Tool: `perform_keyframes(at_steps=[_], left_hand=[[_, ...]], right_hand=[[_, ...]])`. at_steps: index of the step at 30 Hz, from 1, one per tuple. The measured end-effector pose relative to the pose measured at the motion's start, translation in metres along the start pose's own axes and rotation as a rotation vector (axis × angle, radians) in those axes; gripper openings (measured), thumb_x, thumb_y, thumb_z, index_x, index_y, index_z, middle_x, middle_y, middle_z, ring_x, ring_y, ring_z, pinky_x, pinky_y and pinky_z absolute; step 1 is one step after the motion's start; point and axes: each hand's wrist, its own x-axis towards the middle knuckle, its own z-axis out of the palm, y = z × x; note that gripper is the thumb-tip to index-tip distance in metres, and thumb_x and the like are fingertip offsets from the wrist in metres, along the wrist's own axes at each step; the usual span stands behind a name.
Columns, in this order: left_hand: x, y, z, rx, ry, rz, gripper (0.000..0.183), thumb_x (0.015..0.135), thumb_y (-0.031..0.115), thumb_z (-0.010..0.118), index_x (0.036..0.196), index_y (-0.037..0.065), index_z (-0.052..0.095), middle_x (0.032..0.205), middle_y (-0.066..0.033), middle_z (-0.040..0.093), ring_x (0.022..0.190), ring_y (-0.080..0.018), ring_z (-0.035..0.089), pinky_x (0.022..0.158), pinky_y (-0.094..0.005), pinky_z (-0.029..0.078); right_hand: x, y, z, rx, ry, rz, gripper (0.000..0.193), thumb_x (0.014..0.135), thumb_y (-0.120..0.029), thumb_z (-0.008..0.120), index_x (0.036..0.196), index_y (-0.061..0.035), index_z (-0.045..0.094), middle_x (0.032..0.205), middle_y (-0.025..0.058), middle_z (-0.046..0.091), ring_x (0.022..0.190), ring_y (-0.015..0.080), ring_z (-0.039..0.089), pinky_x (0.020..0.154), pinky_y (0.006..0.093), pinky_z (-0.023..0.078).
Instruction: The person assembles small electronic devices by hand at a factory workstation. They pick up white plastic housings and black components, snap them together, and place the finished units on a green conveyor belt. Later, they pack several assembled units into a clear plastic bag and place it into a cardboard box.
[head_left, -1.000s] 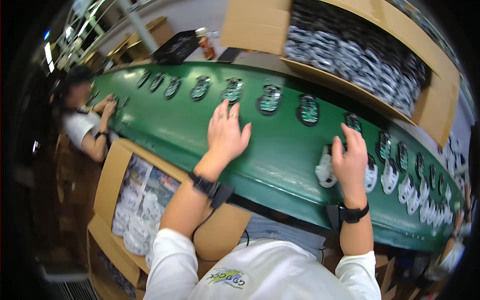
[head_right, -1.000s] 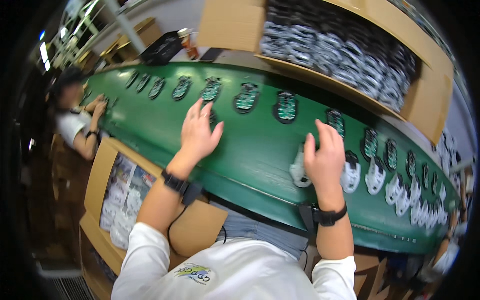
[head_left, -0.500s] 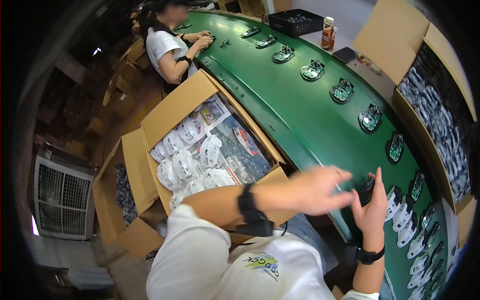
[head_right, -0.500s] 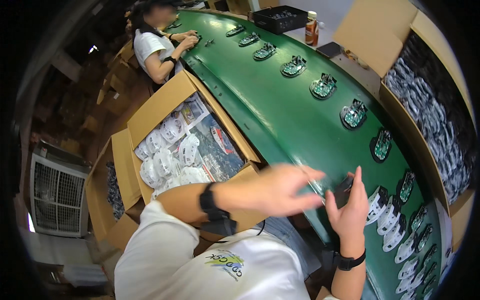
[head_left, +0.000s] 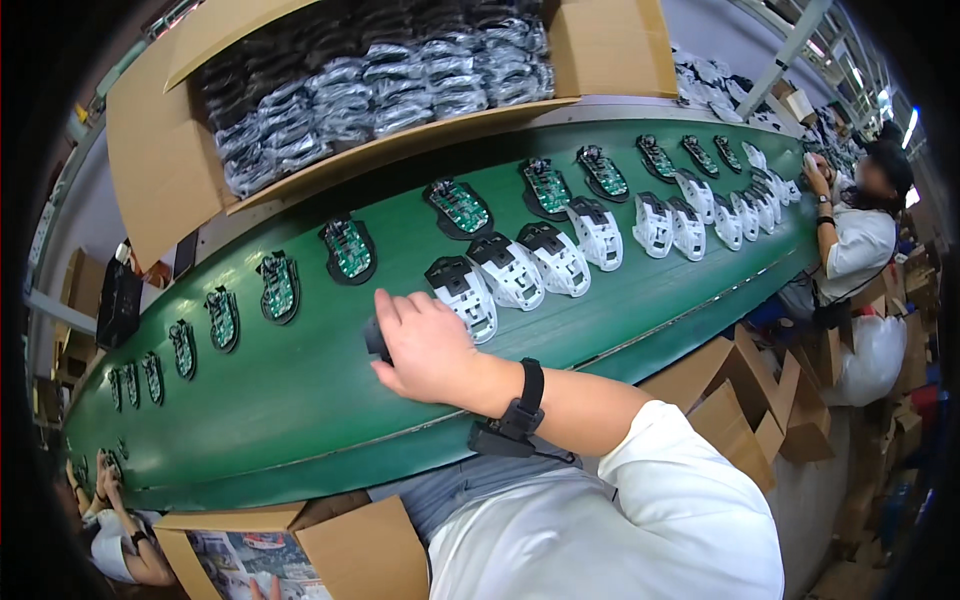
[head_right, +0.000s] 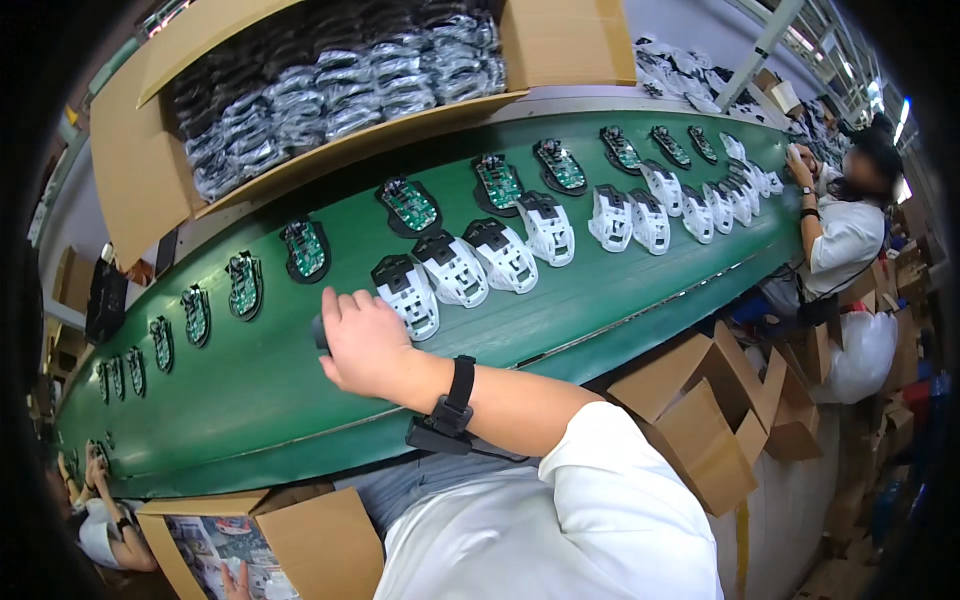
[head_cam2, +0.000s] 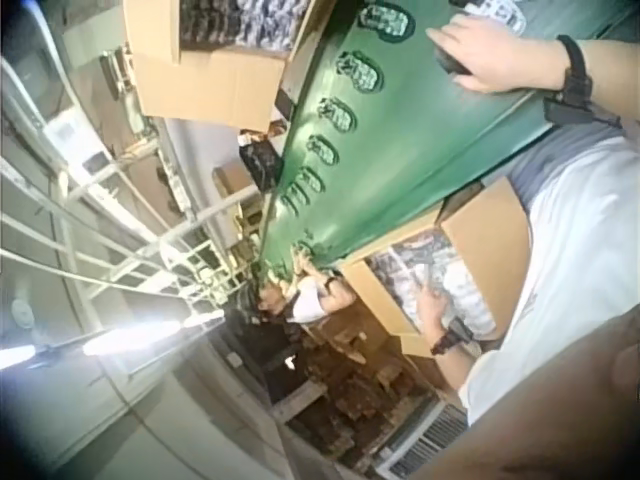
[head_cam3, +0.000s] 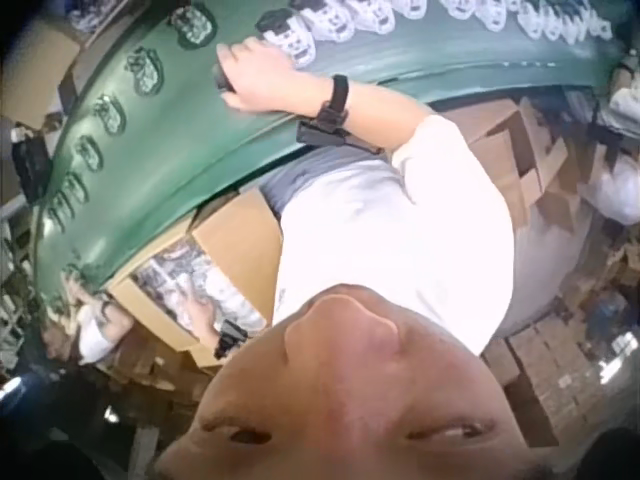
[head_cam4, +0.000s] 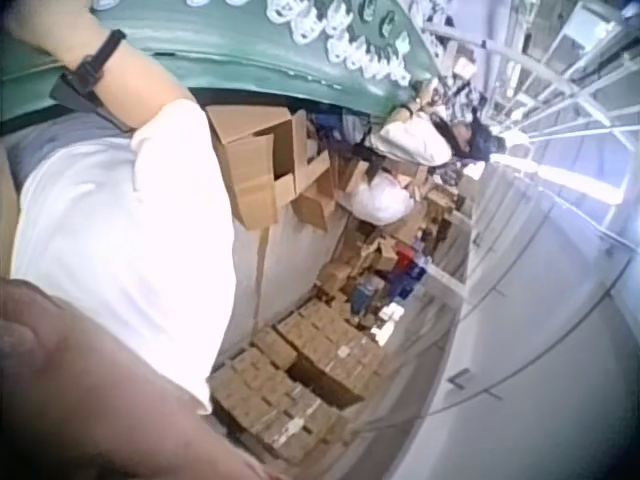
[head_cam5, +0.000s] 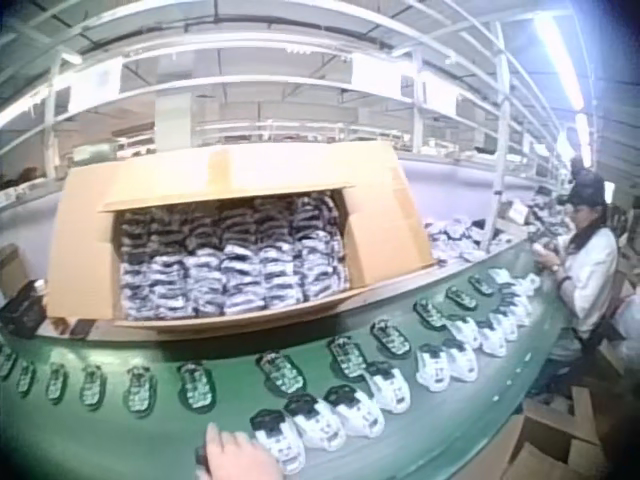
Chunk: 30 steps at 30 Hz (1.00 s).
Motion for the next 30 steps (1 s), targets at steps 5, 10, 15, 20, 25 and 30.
perform_keyframes(at_steps=[5, 10, 15, 20, 25, 30], left_hand=[[0.032, -0.006, -0.024, 0.148, -0.236, -0.196, 0.068, 0.080, 0.036, 0.077, 0.142, 0.011, 0.061, 0.149, -0.0268, 0.053, 0.131, -0.0453, 0.053, 0.109, -0.0497, 0.045], [0.026, -0.060, 0.009, 0.340, -0.062, 0.163, 0.076, 0.077, 0.050, 0.079, 0.137, 0.007, 0.064, 0.146, -0.0282, 0.054, 0.129, -0.0481, 0.053, 0.110, -0.0549, 0.042], [0.040, -0.029, -0.044, 0.246, -0.268, -0.121, 0.080, 0.080, 0.062, 0.075, 0.131, 0.001, 0.066, 0.128, -0.0312, 0.065, 0.116, -0.0489, 0.060, 0.101, -0.0550, 0.048], [0.054, -0.086, -0.045, -0.606, 0.160, -0.435, 0.052, 0.096, 0.038, 0.063, 0.128, -0.004, 0.064, 0.112, -0.0205, 0.071, 0.097, -0.0331, 0.070, 0.088, -0.0426, 0.055], [0.134, 0.095, -0.075, -1.292, 0.484, 0.212, 0.031, 0.097, 0.011, 0.064, 0.123, -0.005, 0.063, 0.106, -0.0055, 0.067, 0.096, -0.0139, 0.062, 0.084, -0.0307, 0.053], [0.210, 0.233, -0.088, -1.327, 0.544, 0.493, 0.048, 0.090, 0.019, 0.077, 0.129, -0.008, 0.066, 0.102, -0.0175, 0.077, 0.088, -0.0154, 0.072, 0.081, -0.0305, 0.057]], right_hand=[[0.000, 0.028, -0.008, -0.034, 0.089, -0.008, 0.087, 0.074, -0.034, 0.081, 0.137, 0.0163, 0.049, 0.120, 0.0247, 0.061, 0.109, 0.0360, 0.059, 0.092, 0.0428, 0.054], [0.001, 0.003, 0.005, 0.034, -0.089, -0.087, 0.092, 0.073, -0.038, 0.083, 0.139, 0.0163, 0.047, 0.118, 0.0207, 0.057, 0.109, 0.0347, 0.055, 0.094, 0.0425, 0.052], [-0.005, 0.001, 0.000, 0.030, -0.104, -0.095, 0.094, 0.074, -0.042, 0.086, 0.143, 0.0095, 0.048, 0.120, 0.0192, 0.056, 0.110, 0.0337, 0.055, 0.093, 0.0403, 0.054], [0.007, -0.001, 0.007, 0.264, -0.210, -0.256, 0.075, 0.076, -0.044, 0.085, 0.131, -0.0006, 0.059, 0.112, 0.0166, 0.063, 0.109, 0.0364, 0.058, 0.092, 0.0436, 0.053], [0.008, -0.004, 0.024, 0.683, 0.046, -0.219, 0.063, 0.082, -0.041, 0.084, 0.127, -0.0013, 0.064, 0.127, 0.0195, 0.066, 0.113, 0.0387, 0.065, 0.096, 0.0421, 0.055], [0.010, -0.023, 0.010, 0.877, 0.091, -0.206, 0.068, 0.083, -0.030, 0.086, 0.139, -0.0014, 0.061, 0.133, 0.0211, 0.065, 0.122, 0.0361, 0.064, 0.103, 0.0408, 0.053]])
